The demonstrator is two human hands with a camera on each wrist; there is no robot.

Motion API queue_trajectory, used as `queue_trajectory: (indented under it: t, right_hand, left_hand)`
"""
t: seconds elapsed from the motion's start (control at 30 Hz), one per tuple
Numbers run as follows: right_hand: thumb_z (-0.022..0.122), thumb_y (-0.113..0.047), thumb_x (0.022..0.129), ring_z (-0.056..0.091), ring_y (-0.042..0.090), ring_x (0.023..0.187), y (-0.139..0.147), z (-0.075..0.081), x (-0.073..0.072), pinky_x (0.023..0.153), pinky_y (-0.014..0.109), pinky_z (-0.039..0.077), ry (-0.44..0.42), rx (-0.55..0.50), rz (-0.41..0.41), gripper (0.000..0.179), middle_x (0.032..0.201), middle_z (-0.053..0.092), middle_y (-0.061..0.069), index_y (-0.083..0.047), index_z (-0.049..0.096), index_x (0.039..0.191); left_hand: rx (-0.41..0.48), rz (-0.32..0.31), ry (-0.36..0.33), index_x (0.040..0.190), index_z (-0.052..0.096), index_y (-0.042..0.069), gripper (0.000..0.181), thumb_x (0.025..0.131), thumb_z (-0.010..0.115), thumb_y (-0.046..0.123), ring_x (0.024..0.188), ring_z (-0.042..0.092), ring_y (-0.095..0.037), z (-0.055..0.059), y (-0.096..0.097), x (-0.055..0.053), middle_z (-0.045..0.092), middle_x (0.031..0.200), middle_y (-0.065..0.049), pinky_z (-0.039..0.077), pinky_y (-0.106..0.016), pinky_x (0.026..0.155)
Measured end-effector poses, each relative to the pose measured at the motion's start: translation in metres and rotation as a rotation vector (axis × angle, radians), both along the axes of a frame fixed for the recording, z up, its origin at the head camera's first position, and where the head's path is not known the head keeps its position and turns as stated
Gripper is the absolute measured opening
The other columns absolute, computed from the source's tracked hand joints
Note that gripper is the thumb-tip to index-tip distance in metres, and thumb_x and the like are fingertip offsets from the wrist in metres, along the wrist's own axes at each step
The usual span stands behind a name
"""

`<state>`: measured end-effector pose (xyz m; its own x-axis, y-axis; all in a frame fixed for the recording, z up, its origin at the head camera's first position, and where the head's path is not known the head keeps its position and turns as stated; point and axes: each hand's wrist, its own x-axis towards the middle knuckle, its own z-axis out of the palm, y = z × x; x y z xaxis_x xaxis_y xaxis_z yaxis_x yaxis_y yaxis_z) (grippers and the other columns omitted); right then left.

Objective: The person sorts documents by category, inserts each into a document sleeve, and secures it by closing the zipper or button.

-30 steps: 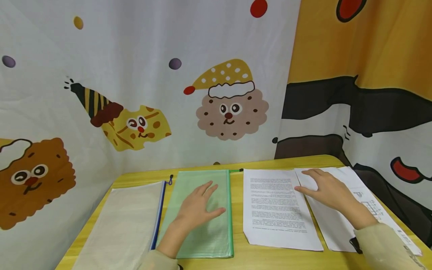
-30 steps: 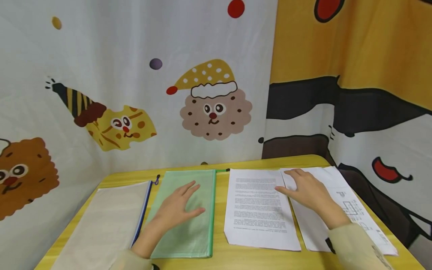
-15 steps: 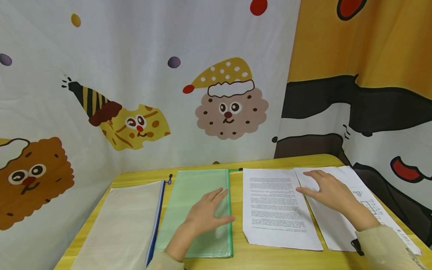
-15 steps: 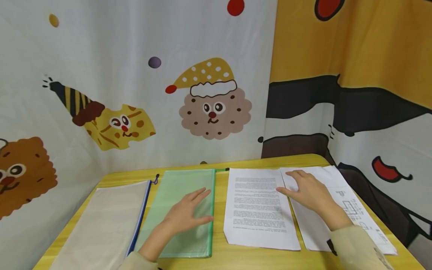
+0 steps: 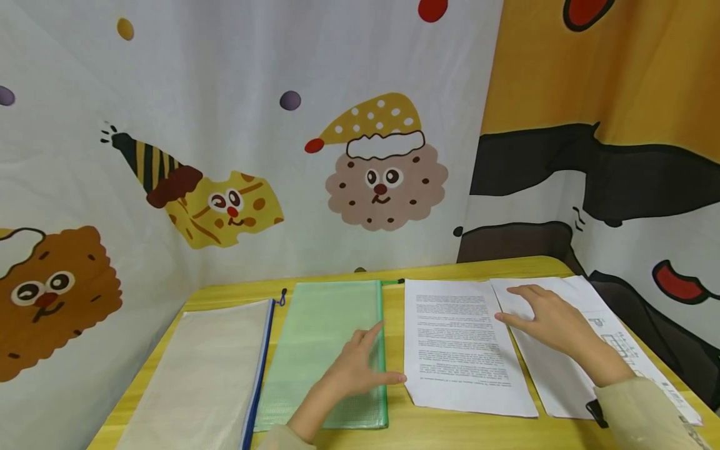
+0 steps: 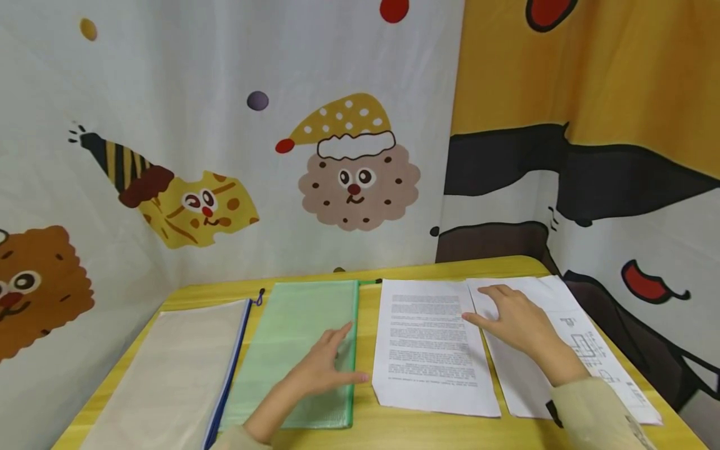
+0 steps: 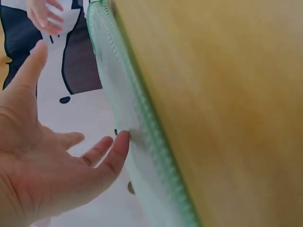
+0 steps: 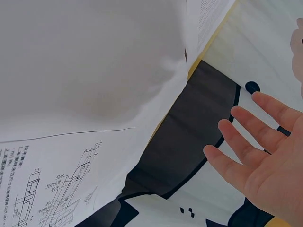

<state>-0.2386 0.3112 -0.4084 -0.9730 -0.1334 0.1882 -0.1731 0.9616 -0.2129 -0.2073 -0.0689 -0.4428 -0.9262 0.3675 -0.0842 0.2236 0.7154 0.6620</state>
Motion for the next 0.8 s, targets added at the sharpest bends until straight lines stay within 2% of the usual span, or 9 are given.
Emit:
queue_trajectory:
  t: [0.13,0.23,0.43,0.67,0.8]
  right_hand:
    - [0.06,-0.068,0.087,0.047,0.054,0.126,0.001,0.0,0.0,0.095,0.07,0.043,-0.001,-0.006,0.002,0.083,0.141,0.051,0.031,-0.002,0.056,0.136]
    - [0.06,-0.067,0.087,0.047,0.054,0.126,0.001,0.001,0.001,0.096,0.07,0.043,-0.003,-0.007,0.006,0.082,0.14,0.051,0.031,-0.001,0.056,0.136]
    - [0.061,-0.066,0.087,0.047,0.055,0.126,0.004,0.0,0.002,0.096,0.071,0.042,-0.011,-0.005,0.0,0.082,0.139,0.051,0.033,0.0,0.056,0.135]
    - [0.06,-0.067,0.087,0.046,0.056,0.126,0.006,-0.001,0.003,0.095,0.072,0.042,-0.013,-0.013,-0.008,0.082,0.139,0.051,0.033,0.0,0.056,0.136]
    - [0.059,-0.068,0.087,0.046,0.056,0.126,0.008,-0.001,0.004,0.093,0.072,0.043,-0.015,-0.013,-0.017,0.082,0.139,0.051,0.032,-0.001,0.056,0.135]
  left_hand:
    - [0.018,0.026,-0.101,0.155,0.026,0.002,0.111,0.074,0.085,0.049,0.125,0.045,-0.041,-0.004,0.001,-0.001,0.038,0.137,-0.025,0.049,-0.059,0.096]
    - [0.023,0.05,-0.124,0.147,0.032,-0.003,0.104,0.072,0.089,0.04,0.122,0.045,-0.041,-0.005,0.001,-0.003,0.039,0.129,-0.025,0.048,-0.059,0.096]
    - [0.014,0.068,-0.116,0.128,0.04,0.001,0.083,0.069,0.091,0.027,0.106,0.044,-0.031,-0.007,0.002,-0.004,0.038,0.113,-0.017,0.049,-0.051,0.085]
    - [0.022,0.062,-0.145,0.114,0.041,0.003,0.058,0.076,0.082,0.019,0.097,0.044,-0.027,-0.004,-0.004,-0.004,0.04,0.11,-0.014,0.046,-0.044,0.076]
    - [0.072,0.041,-0.168,0.11,0.041,0.0,0.051,0.079,0.078,0.014,0.09,0.043,-0.026,-0.003,-0.01,-0.005,0.041,0.103,-0.014,0.042,-0.04,0.072]
